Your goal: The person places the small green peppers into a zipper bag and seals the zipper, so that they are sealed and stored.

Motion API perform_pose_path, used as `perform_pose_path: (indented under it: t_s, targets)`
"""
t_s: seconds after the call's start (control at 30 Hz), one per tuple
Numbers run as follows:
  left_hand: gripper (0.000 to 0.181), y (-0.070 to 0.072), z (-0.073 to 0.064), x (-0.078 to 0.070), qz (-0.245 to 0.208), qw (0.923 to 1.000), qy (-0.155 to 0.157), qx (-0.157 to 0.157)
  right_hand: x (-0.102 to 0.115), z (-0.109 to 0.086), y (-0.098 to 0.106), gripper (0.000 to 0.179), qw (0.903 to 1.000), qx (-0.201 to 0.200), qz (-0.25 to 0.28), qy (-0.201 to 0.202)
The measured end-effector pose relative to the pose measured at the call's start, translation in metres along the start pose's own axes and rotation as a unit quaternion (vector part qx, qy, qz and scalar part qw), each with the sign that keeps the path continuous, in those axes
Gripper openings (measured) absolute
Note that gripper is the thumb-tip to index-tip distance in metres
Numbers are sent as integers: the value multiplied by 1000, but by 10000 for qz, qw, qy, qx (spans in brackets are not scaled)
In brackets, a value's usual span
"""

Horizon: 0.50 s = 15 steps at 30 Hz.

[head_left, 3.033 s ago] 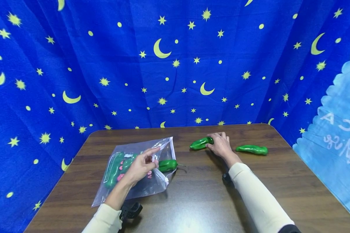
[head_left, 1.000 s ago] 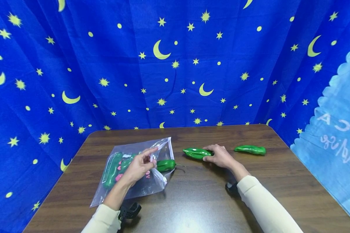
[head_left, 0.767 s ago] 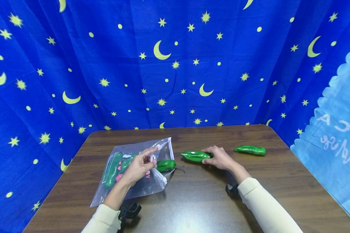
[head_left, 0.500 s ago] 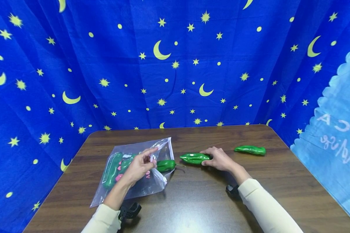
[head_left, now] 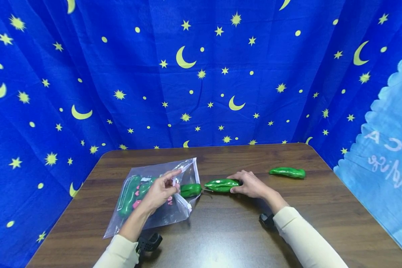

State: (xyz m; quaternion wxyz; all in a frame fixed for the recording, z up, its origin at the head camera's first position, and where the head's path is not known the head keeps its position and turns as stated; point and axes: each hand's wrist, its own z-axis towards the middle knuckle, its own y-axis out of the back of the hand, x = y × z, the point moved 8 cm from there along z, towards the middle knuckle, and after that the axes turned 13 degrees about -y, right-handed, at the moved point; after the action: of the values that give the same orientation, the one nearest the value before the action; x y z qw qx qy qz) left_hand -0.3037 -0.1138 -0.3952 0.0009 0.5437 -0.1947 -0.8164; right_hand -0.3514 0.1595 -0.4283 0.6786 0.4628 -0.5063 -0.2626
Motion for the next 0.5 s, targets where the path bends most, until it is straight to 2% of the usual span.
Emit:
perform_pose_path:
  t_s: [0.27, 0.5]
  targets:
    - [60, -1, 0, -1, -26, 9999, -149, -16, 13, -1, -1, 45, 9998, -19, -26, 220]
    - [61, -2, 0, 0, -133, 9999, -12, -3, 23, 1, -6, 45, 9990, -52, -202, 388]
